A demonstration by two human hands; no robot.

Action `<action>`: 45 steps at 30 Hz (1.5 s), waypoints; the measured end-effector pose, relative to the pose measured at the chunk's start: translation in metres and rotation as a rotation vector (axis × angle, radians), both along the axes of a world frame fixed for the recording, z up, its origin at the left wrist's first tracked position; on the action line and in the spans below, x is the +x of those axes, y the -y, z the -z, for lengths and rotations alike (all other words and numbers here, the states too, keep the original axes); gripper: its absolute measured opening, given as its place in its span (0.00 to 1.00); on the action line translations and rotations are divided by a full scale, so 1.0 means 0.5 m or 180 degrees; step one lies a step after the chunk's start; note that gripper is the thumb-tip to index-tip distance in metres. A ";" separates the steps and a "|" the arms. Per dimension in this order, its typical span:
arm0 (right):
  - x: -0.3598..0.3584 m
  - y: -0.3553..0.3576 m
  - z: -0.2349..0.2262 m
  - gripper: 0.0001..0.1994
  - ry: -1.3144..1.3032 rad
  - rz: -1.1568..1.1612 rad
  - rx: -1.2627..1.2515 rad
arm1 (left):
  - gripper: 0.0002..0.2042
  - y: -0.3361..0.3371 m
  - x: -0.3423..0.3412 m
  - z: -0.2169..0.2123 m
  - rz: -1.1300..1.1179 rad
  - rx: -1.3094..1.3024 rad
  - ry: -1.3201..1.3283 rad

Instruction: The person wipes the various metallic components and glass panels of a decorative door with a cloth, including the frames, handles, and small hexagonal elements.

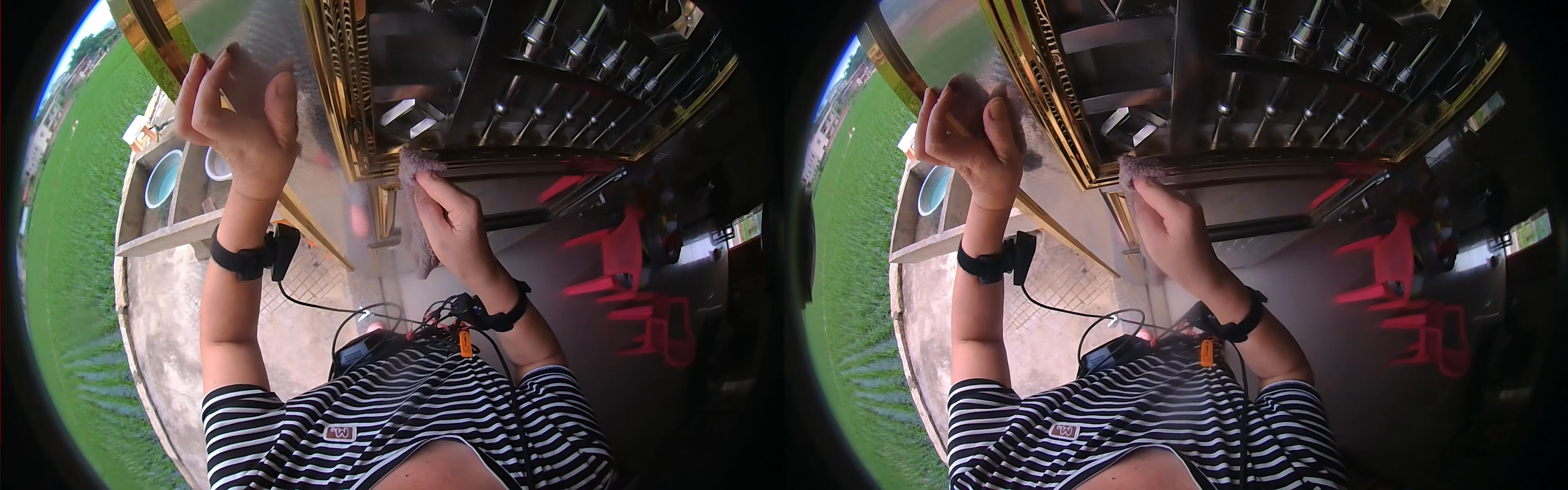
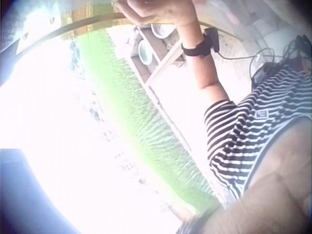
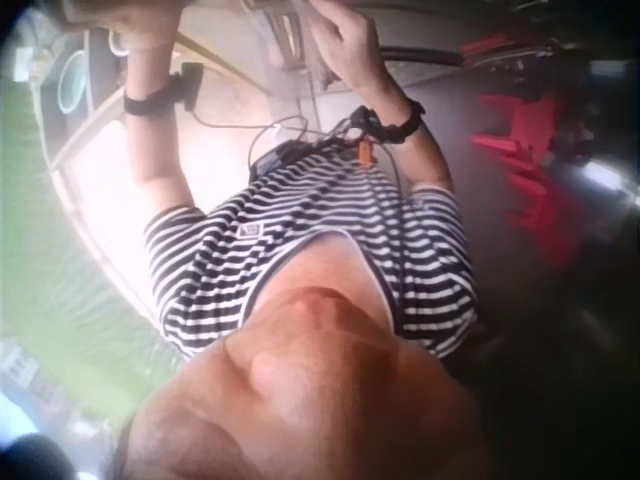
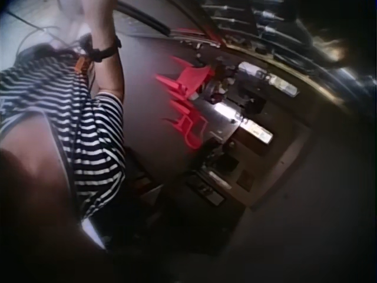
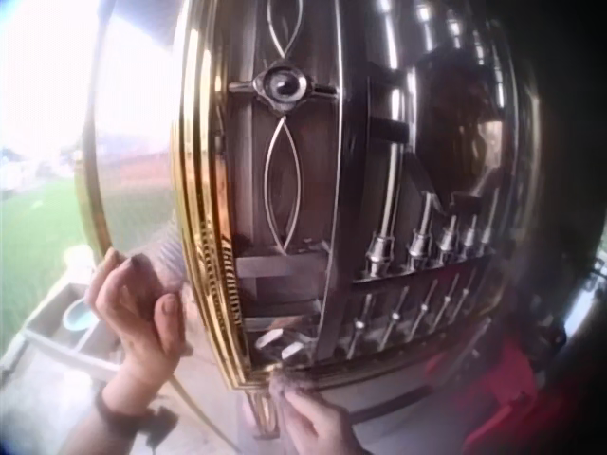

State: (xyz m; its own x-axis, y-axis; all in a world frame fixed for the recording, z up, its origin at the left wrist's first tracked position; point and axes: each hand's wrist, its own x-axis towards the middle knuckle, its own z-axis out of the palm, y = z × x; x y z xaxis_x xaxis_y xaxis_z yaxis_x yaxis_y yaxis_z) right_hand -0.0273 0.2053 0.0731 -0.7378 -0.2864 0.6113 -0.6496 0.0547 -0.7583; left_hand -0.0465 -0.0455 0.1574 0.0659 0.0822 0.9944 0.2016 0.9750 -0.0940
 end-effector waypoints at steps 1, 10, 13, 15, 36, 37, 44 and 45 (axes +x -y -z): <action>-0.005 0.008 -0.001 0.11 0.0012 0.0016 -0.0021 | 0.31 0.001 -0.001 0.000 -0.0012 -0.0003 0.0007; -0.053 0.059 -0.088 0.04 -0.0292 0.0305 0.1567 | 0.30 -0.009 0.001 -0.001 -0.0161 0.0123 0.0170; -0.044 0.032 -0.063 0.06 -0.0903 0.0662 0.1451 | 0.25 -0.028 0.000 -0.005 -0.0020 0.0155 -0.0013; -0.027 0.005 -0.056 0.08 -0.0832 0.0758 0.1622 | 0.25 -0.017 0.003 -0.003 -0.0307 -0.0025 0.0026; -0.070 -0.008 -0.018 0.10 0.0765 -0.0567 -0.0237 | 0.23 -0.040 -0.016 -0.001 0.0232 0.0211 -0.0114; -0.067 -0.004 -0.029 0.09 0.0963 -0.0903 -0.0431 | 0.23 -0.041 -0.017 -0.002 0.0226 0.0203 -0.0118; -0.080 0.070 -0.067 0.09 0.0604 -0.0618 0.0287 | 0.23 -0.040 -0.020 -0.004 0.0140 0.0254 -0.0072; -0.082 0.071 -0.062 0.08 0.0348 -0.0487 0.0618 | 0.23 -0.040 -0.019 -0.004 0.0142 0.0254 -0.0084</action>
State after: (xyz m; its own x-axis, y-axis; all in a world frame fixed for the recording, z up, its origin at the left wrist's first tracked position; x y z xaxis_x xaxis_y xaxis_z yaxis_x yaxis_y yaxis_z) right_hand -0.0682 0.1700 0.1043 -0.7355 -0.5037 0.4531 -0.5763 0.1136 -0.8093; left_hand -0.0560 -0.0254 0.1592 0.0939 -0.0008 0.9956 0.2433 0.9697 -0.0222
